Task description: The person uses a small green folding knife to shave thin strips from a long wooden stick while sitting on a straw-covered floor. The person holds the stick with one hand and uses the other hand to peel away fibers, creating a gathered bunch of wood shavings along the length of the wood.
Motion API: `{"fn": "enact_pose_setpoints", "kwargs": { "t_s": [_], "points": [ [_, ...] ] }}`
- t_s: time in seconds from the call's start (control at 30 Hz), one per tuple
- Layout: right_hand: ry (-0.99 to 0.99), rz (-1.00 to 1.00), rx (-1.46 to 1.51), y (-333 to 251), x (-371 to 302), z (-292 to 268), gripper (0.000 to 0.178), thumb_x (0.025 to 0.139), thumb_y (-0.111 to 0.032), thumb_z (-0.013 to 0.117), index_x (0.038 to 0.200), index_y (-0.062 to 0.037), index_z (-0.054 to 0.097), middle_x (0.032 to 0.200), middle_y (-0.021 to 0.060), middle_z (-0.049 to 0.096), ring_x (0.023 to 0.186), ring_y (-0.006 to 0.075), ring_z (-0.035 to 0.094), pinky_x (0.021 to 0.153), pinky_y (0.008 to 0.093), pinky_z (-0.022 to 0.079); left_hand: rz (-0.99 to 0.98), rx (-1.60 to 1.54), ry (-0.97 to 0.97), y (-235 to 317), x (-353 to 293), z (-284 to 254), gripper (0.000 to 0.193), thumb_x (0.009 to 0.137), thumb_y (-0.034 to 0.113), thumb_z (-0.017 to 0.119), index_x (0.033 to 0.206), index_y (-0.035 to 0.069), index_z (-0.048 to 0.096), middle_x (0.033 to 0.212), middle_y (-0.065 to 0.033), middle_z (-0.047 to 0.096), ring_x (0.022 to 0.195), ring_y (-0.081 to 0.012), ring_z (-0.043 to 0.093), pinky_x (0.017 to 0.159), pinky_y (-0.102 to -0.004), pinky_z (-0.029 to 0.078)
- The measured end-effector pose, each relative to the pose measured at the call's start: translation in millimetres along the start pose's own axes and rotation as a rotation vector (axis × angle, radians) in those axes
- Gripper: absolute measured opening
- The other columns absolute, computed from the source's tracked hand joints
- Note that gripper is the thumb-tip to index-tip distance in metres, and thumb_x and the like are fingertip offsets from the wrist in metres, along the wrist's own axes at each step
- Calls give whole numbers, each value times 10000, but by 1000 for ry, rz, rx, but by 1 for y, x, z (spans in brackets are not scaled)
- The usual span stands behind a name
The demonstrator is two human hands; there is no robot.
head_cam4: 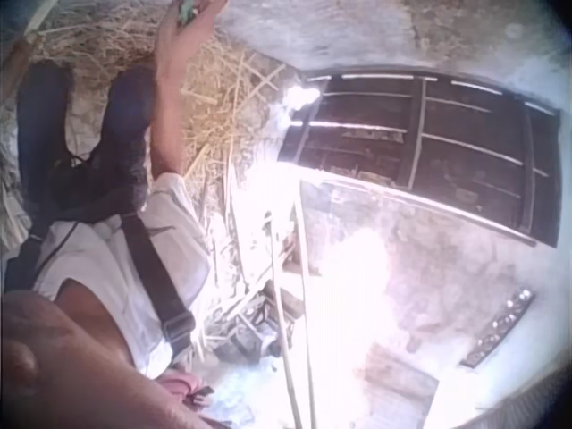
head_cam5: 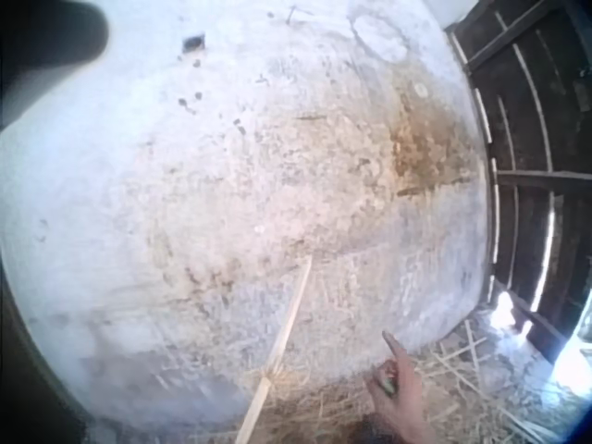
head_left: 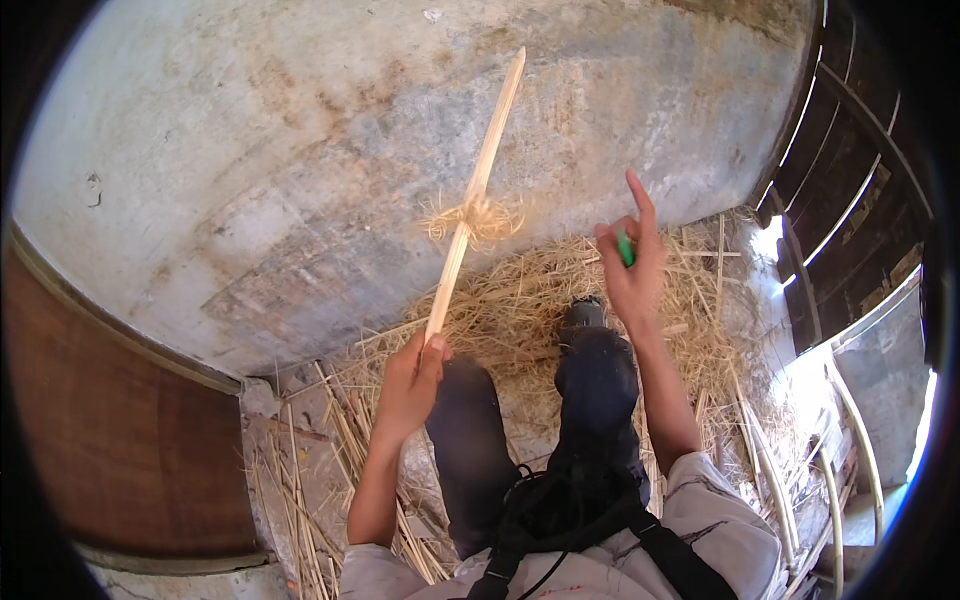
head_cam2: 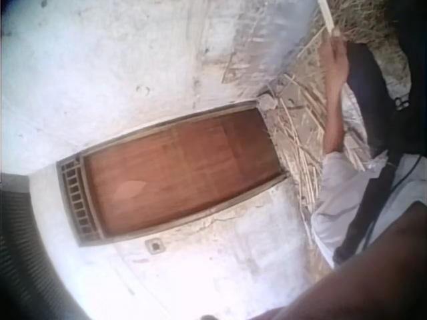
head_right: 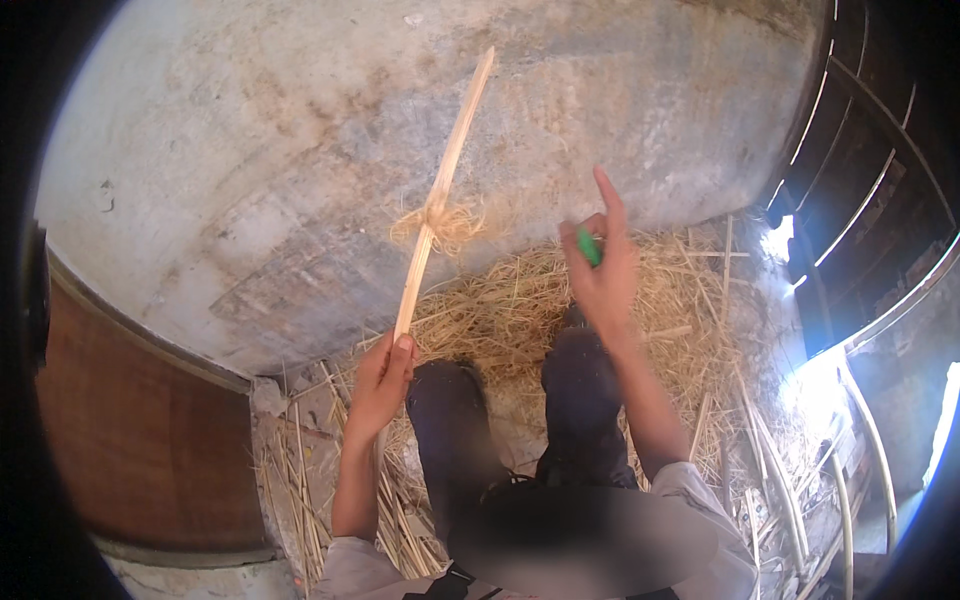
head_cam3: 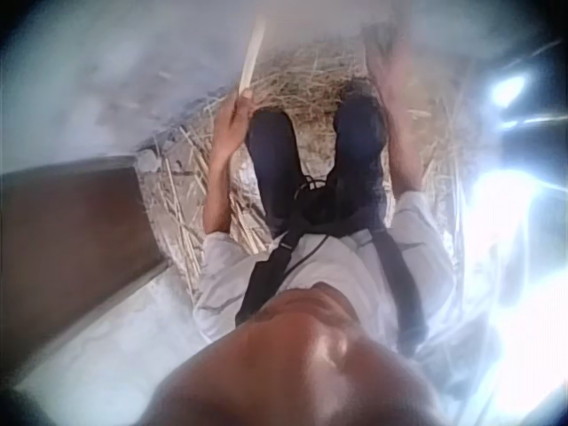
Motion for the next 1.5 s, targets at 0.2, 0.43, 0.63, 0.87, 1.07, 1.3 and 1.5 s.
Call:
{"fn": "enact_pose_setpoints", "kwargs": {
  "t_s": [0.2, 0.43, 0.63, 0.87, 1.07, 1.3, 1.5],
  "points": [
    [-287, -465, -276, -66, -25, 23, 614, 864, -134, 829, 1445, -207, 646, 1030, 42, 724, 749, 230, 729, 607, 371, 576, 259, 614, 83, 25, 5, 14, 250, 1077, 265, 618, 987, 32, 617, 652, -189, 615, 580, -398, 635, 548, -488, 484],
    [-879, -393, -378, -32, -19, 56, 364, 855, -237, 837, 1213, -206, 777, 1140, 39, 743, 955, 289, 737, 834, 455, 587, 269, 590, -164, 39, 10, 32, 248, 1027, 255, 695, 941, 25, 659, 691, -218, 618, 676, -463, 633, 615, -530, 471],
    [-731, -170, -608, 41, 38, -6, 357, 886, -241, 824, 1238, -195, 785, 1194, 44, 748, 1041, 290, 731, 897, 447, 577, 219, 558, -202, 16, 12, 2, 269, 1046, 274, 669, 956, 23, 700, 676, -222, 601, 647, -449, 604, 623, -502, 463],
    [-460, -473, -387, -33, 1, 20, 605, 863, -218, 836, 1439, -247, 656, 1433, 47, 668, 1070, 291, 755, 848, 419, 636, 155, 454, -266, 1, 34, -1, 404, 1102, 350, 585, 933, 5, 711, 653, -157, 561, 586, -306, 554, 605, -427, 442],
    [-768, -400, -418, 3, -26, 58, 628, 835, -152, 828, 1427, -284, 666, 1509, 32, 623, 1104, 289, 750, 837, 412, 641, -2, 279, -532, 4, 57, 34, 521, 1125, 421, 537, 847, 6, 683, 627, -56, 497, 593, -163, 494, 590, -385, 418],
    [-420, -232, -519, 41, 34, -17, 436, 877, -82, 782, 1299, -190, 763, 1417, 49, 694, 1138, 285, 746, 940, 412, 630, -44, 295, -419, -37, 65, -2, 530, 1124, 469, 537, 834, 42, 654, 659, 2, 491, 603, -115, 467, 575, -338, 394],
    [-545, -307, -318, -22, -13, 33, 398, 876, -115, 799, 1269, -180, 780, 1390, 78, 710, 1120, 275, 762, 931, 388, 650, -115, 206, -458, -27, 62, 17, 496, 1117, 479, 552, 841, 74, 626, 659, 34, 497, 562, -99, 442, 526, -311, 377]
  ]
}}
Point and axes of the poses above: each hand's wrist, its own x-axis towards the middle knuckle, its own z-axis out of the palm, y = z × x, the point moved 8 cm from there along x, towards the middle knuckle
